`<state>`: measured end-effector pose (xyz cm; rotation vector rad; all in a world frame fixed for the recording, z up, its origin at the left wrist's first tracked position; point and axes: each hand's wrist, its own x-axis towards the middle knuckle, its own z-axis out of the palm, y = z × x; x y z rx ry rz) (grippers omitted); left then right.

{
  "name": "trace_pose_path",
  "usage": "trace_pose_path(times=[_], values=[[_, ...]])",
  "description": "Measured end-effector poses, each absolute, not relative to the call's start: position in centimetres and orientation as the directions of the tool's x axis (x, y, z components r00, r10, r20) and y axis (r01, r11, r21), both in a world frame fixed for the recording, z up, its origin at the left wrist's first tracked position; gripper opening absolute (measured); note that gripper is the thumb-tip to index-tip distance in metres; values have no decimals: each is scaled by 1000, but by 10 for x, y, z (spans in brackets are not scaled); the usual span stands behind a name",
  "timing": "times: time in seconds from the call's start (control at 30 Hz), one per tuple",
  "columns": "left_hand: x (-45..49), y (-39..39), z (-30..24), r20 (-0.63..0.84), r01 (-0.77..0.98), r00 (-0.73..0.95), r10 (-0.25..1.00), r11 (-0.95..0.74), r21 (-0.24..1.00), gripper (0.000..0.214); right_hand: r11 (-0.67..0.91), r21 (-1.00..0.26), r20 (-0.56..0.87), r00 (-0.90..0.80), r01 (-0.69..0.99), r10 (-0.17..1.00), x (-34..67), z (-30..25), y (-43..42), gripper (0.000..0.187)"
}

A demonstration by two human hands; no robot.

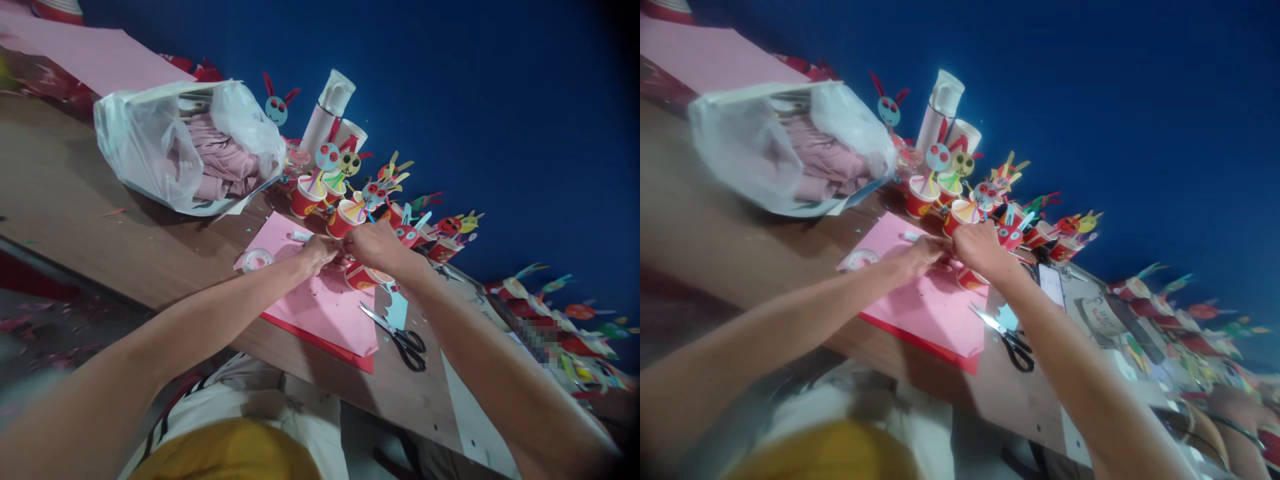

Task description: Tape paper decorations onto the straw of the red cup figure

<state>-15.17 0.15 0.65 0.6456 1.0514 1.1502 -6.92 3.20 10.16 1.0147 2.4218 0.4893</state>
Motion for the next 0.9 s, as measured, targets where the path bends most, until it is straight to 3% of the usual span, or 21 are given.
trace_pose_path(times=[0.37, 0.9], values=[[-153, -1, 9, -335, -443, 12, 942, 305, 843, 9, 644, 497, -242, -620, 581, 746, -66, 98, 33, 26], [-152, -2, 12, -353, -455, -11, 936, 310, 835, 12, 651, 464, -273, -602, 601, 751, -64, 97, 37, 28]])
